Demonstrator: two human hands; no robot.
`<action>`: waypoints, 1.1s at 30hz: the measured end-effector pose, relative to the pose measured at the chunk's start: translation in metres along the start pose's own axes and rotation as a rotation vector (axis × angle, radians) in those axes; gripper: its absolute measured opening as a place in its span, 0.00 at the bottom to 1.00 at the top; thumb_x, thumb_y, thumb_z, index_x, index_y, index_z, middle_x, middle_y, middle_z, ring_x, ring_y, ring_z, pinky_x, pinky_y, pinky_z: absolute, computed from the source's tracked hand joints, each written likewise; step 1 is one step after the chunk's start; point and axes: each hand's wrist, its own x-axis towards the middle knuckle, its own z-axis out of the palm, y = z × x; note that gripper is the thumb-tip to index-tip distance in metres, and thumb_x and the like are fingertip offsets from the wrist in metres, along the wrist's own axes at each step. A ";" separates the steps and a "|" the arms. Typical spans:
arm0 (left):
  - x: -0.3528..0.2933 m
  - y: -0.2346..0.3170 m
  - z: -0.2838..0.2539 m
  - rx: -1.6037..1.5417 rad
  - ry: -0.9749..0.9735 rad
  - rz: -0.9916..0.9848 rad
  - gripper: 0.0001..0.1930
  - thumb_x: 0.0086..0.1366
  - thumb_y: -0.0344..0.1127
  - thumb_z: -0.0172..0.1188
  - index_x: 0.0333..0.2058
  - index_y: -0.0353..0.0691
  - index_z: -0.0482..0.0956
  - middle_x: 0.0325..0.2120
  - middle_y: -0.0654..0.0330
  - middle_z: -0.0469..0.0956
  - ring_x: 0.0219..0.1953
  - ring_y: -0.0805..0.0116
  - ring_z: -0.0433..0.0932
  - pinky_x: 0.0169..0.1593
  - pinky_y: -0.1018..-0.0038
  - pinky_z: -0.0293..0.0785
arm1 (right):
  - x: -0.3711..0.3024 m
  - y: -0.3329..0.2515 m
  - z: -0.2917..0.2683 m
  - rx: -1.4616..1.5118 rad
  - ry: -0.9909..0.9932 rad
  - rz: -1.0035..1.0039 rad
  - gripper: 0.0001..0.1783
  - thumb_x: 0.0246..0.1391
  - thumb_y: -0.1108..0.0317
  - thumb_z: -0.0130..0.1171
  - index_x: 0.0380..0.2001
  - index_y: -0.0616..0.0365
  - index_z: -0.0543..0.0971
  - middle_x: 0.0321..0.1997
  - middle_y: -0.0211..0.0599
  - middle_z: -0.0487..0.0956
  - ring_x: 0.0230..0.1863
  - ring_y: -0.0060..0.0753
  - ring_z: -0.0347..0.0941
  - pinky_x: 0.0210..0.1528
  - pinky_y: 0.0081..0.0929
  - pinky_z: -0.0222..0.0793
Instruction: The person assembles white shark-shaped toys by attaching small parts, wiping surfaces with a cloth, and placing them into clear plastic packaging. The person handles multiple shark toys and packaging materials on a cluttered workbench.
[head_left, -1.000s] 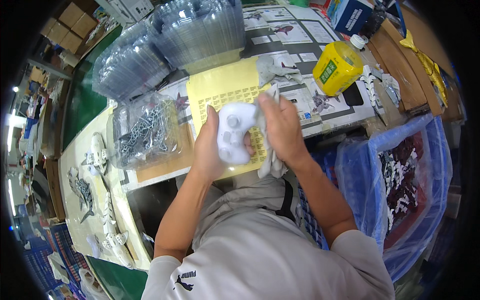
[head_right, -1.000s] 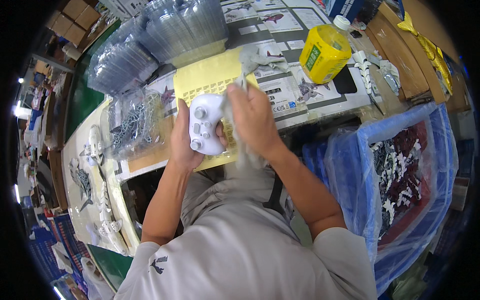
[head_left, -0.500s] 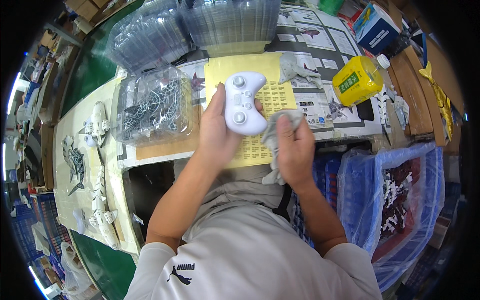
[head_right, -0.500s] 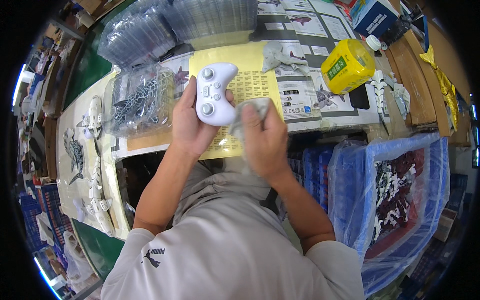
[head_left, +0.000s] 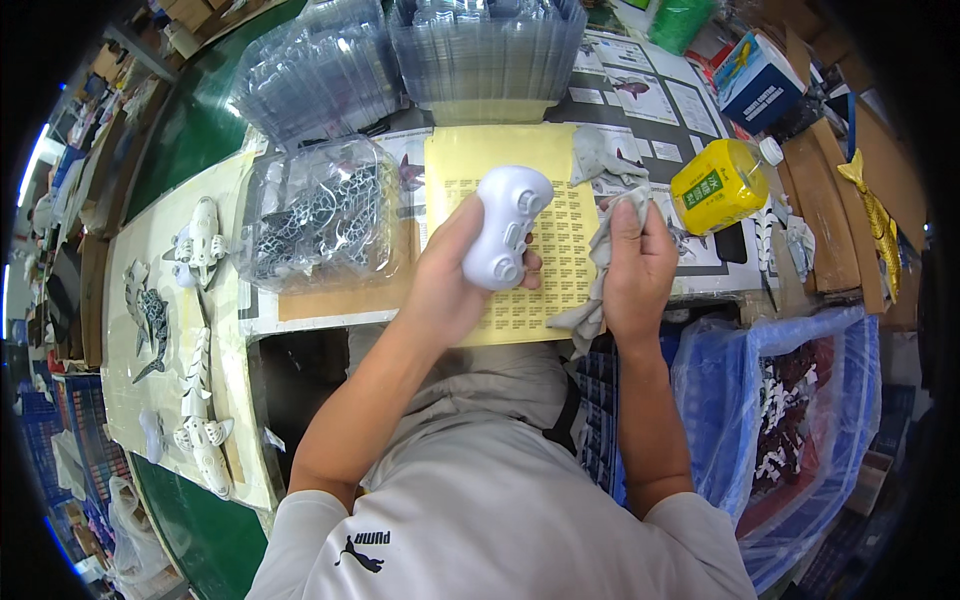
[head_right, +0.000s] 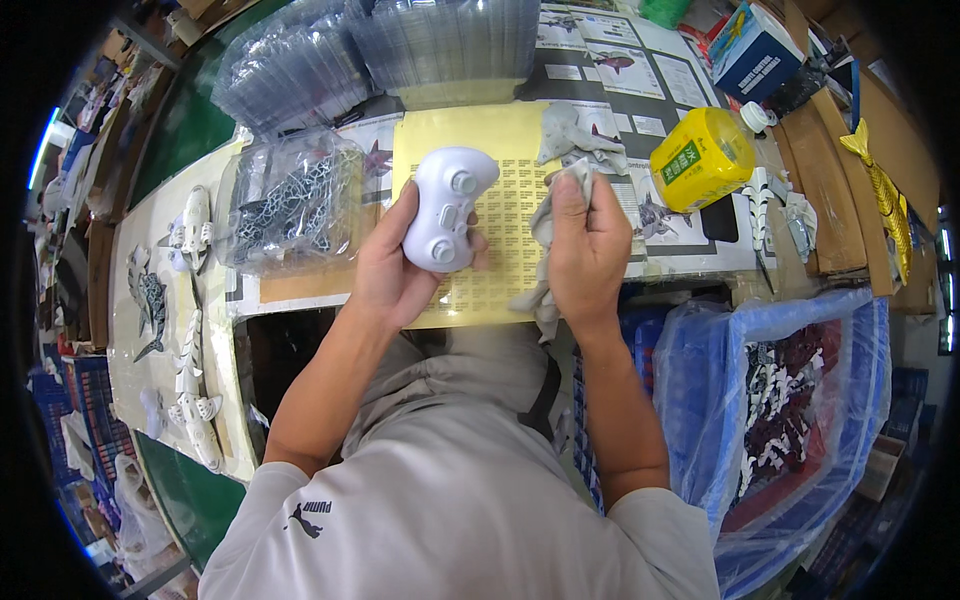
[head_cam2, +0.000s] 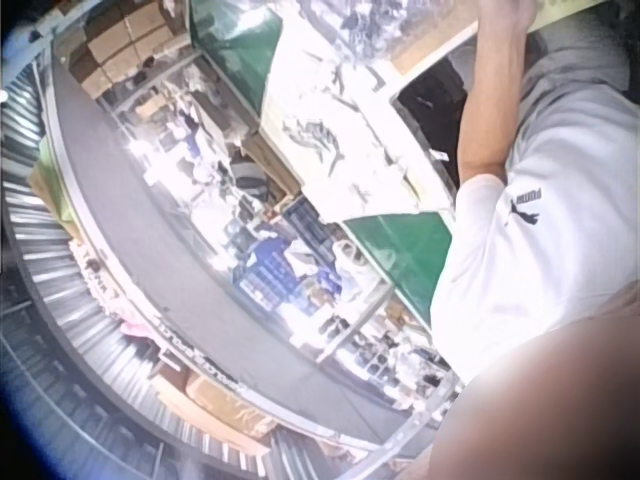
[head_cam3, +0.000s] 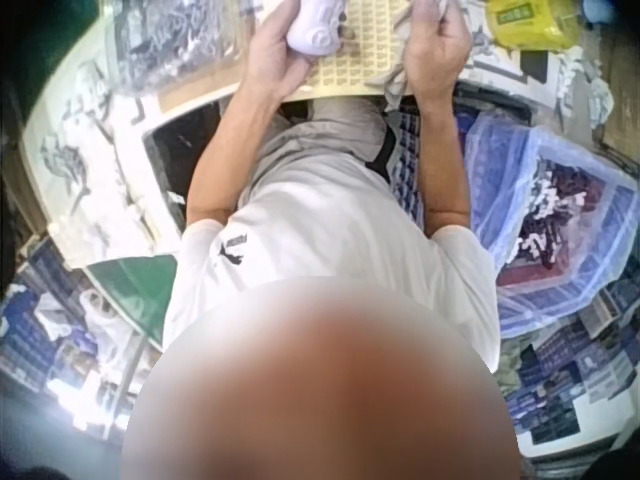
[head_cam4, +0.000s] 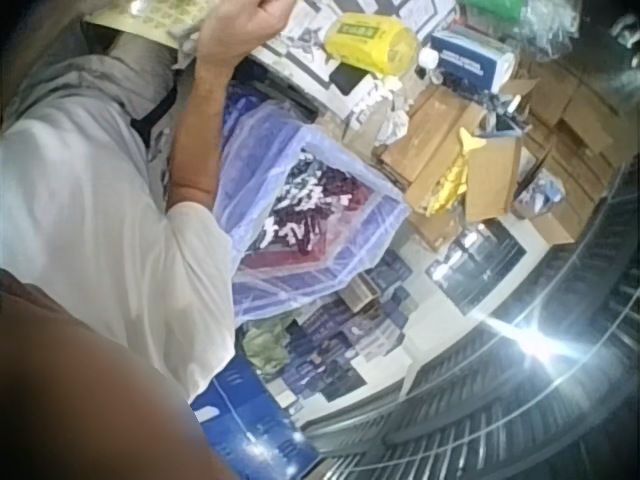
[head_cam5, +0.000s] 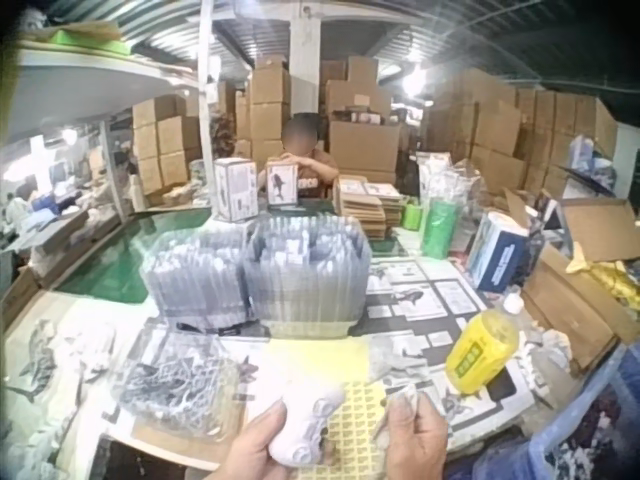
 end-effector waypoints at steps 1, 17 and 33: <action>0.000 0.001 -0.001 0.006 -0.023 -0.010 0.29 0.83 0.56 0.42 0.63 0.35 0.72 0.47 0.49 0.82 0.47 0.54 0.84 0.50 0.56 0.81 | 0.002 -0.006 -0.002 -0.011 -0.006 -0.020 0.15 0.78 0.61 0.53 0.41 0.63 0.81 0.31 0.22 0.76 0.33 0.10 0.66 0.36 0.17 0.65; -0.011 -0.013 0.001 0.374 0.064 0.067 0.32 0.83 0.60 0.43 0.64 0.34 0.71 0.48 0.54 0.81 0.42 0.65 0.83 0.43 0.68 0.80 | 0.022 -0.010 0.022 -0.060 -0.359 0.005 0.16 0.72 0.59 0.59 0.38 0.65 0.80 0.37 0.43 0.75 0.38 0.36 0.72 0.43 0.32 0.70; -0.012 -0.002 0.006 0.882 0.077 0.165 0.33 0.60 0.36 0.75 0.61 0.33 0.72 0.50 0.54 0.82 0.50 0.68 0.81 0.54 0.70 0.79 | 0.024 -0.057 0.024 -0.193 -0.097 -0.263 0.18 0.74 0.57 0.58 0.36 0.62 0.81 0.26 0.26 0.76 0.33 0.18 0.73 0.36 0.27 0.70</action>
